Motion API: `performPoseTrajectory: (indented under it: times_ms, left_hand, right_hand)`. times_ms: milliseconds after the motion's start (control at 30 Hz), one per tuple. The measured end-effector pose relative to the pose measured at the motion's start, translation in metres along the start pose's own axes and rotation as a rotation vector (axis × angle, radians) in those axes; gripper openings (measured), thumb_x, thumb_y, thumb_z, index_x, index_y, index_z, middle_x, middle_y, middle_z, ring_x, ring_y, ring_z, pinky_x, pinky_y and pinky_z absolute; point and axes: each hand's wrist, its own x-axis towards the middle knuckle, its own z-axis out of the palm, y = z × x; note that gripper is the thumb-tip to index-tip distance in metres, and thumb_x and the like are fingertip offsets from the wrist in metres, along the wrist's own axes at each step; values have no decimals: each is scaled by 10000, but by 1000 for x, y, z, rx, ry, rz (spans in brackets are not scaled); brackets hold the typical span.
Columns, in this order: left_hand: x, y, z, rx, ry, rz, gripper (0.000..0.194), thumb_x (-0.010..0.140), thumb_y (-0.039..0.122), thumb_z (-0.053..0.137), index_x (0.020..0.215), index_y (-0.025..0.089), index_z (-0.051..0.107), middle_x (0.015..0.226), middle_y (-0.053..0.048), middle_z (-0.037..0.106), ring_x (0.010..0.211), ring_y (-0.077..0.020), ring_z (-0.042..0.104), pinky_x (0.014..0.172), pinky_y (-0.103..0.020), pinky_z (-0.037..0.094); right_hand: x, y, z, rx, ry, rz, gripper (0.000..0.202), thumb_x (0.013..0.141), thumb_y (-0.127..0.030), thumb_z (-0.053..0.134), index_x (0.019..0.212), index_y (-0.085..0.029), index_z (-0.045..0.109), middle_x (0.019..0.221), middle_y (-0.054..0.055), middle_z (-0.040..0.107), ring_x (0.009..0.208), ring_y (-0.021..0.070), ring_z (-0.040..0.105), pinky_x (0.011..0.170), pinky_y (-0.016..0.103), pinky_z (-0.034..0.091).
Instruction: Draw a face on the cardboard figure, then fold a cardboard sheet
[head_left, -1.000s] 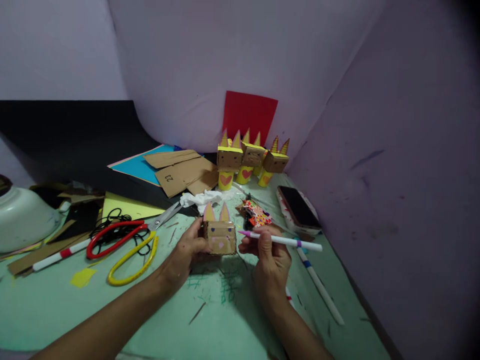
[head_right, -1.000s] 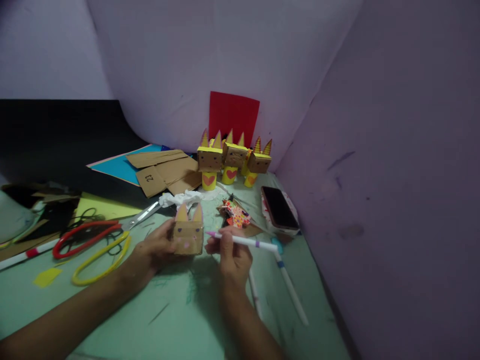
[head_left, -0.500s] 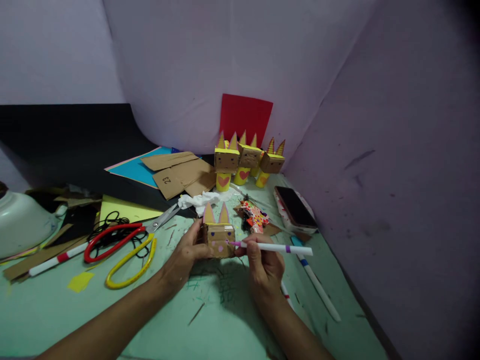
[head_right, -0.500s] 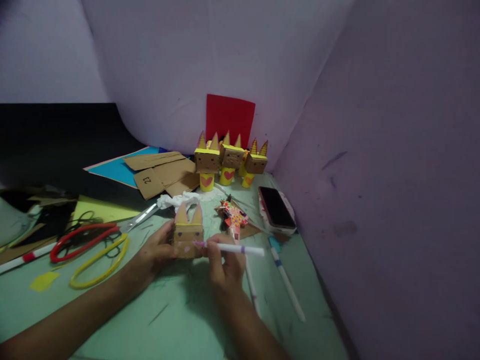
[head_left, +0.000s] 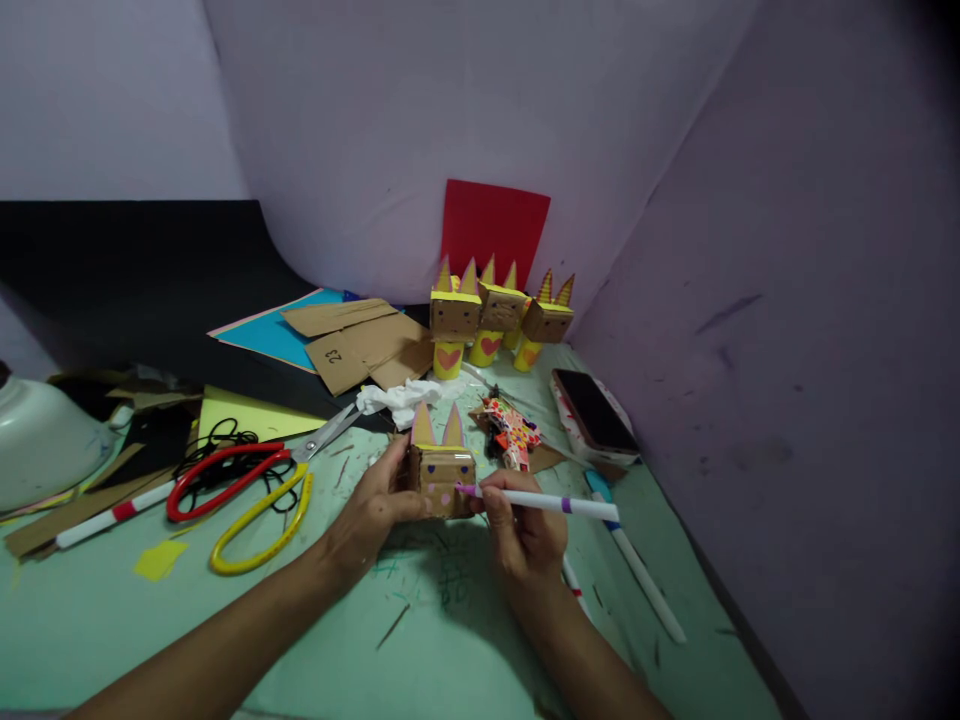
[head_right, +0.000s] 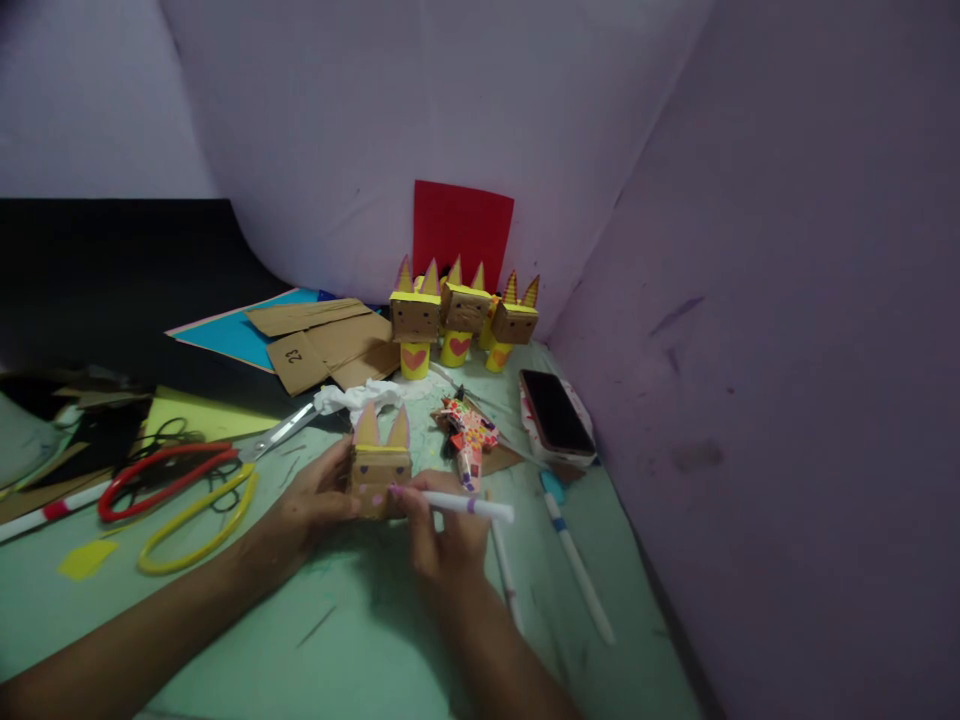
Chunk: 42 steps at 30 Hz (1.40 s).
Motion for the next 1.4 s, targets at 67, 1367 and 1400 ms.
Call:
performPoseTrajectory:
  times_ms: [67, 1367, 1400]
  left_hand:
    - [0, 0, 0, 14, 0, 3, 727, 603, 136, 679, 1295, 157, 454, 1181, -89, 650, 1098, -289, 586, 903, -360, 477]
    - [1, 0, 0, -3, -10, -3, 760, 575, 108, 655, 1308, 163, 462, 1176, -93, 654, 1095, -302, 584, 912, -391, 478]
    - [1, 0, 0, 1, -12, -7, 751, 580, 107, 657, 1303, 164, 464, 1173, -93, 655, 1094, -303, 585, 919, -398, 474]
  right_hand:
    - [0, 0, 0, 0, -11, -4, 122, 869, -116, 538, 837, -204, 616, 675, -14, 643, 572, 117, 606, 518, 213, 452]
    - [-2, 2, 0, 4, 18, 81, 134, 904, -203, 530, 802, -190, 616, 641, -2, 630, 553, 139, 601, 523, 254, 456]
    - [-2, 1, 0, -1, 20, 84, 148, 906, -211, 529, 786, -188, 611, 636, 1, 629, 545, 137, 595, 516, 254, 452]
